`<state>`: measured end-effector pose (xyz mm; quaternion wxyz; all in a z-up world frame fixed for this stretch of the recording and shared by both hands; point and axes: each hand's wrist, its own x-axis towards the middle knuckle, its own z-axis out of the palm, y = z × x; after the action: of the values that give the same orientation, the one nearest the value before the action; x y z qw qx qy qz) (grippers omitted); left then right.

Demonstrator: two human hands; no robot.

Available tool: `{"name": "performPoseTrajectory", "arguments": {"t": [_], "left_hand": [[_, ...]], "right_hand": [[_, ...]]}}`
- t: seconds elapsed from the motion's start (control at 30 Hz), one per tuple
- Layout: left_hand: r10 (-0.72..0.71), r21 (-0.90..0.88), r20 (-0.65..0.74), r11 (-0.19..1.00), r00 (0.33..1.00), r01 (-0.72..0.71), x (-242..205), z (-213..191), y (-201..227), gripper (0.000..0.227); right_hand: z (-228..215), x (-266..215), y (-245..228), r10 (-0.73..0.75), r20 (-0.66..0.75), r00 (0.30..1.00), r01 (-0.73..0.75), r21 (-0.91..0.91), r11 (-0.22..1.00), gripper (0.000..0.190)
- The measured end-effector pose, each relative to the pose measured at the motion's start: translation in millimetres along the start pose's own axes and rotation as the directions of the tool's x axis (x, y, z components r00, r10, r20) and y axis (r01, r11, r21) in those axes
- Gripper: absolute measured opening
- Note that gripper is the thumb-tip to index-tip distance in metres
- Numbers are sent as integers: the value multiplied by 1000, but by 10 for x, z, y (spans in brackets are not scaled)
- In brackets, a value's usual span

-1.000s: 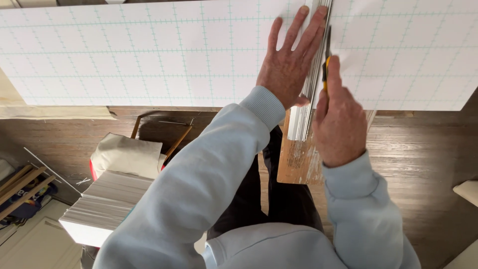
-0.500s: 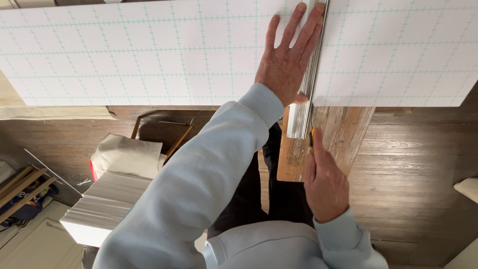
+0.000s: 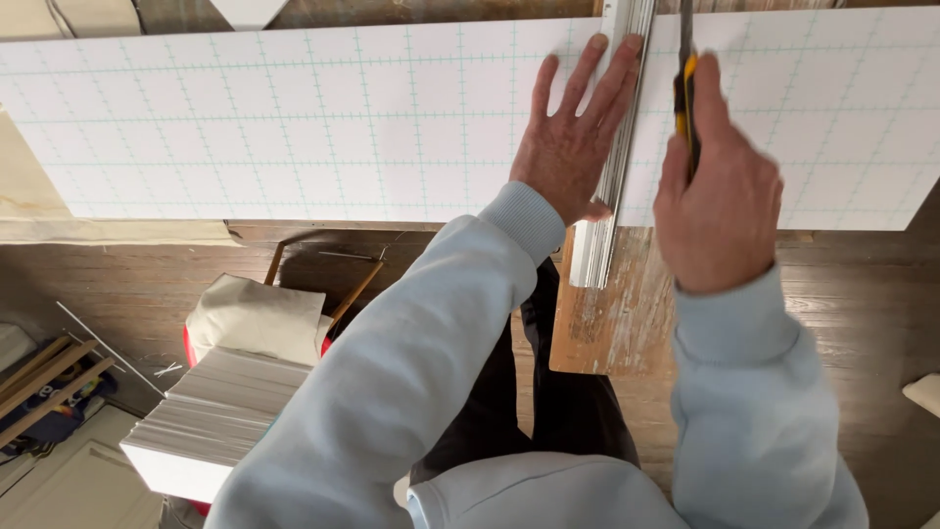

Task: The recorder measures a white board using a tape measure and pencil, then cuts it using a utility knife and a straight edge.

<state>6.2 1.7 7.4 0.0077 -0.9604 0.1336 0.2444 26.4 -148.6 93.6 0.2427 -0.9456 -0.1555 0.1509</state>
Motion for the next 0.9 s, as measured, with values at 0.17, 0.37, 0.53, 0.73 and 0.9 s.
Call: {"name": "performPoseTrajectory", "arguments": {"t": [0.17, 0.37, 0.53, 0.73, 0.9], "left_hand": [[-1, -21, 11, 1000, 1000, 1, -34, -70, 13, 159], [2, -31, -21, 1000, 1000, -3, -55, -35, 6, 159], [-7, 3, -57, 1000, 998, 7, -28, 72, 30, 163], [-11, -3, -63, 1000, 998, 11, -19, 77, 35, 163], [-22, -31, -74, 999, 997, 20, -19, 108, 59, 162]], "right_hand": [[104, 244, 3, 73, 78, 994, -74, 5, 997, 56], [124, 215, -88, 15, 74, 997, -13, -32, 999, 56], [108, 51, -153, 70, 126, 990, -68, -17, 998, 57], [285, -264, 14, 46, 119, 992, -39, -60, 997, 53], [223, -607, -142, 116, 185, 976, -101, -92, 991, 58]]}}
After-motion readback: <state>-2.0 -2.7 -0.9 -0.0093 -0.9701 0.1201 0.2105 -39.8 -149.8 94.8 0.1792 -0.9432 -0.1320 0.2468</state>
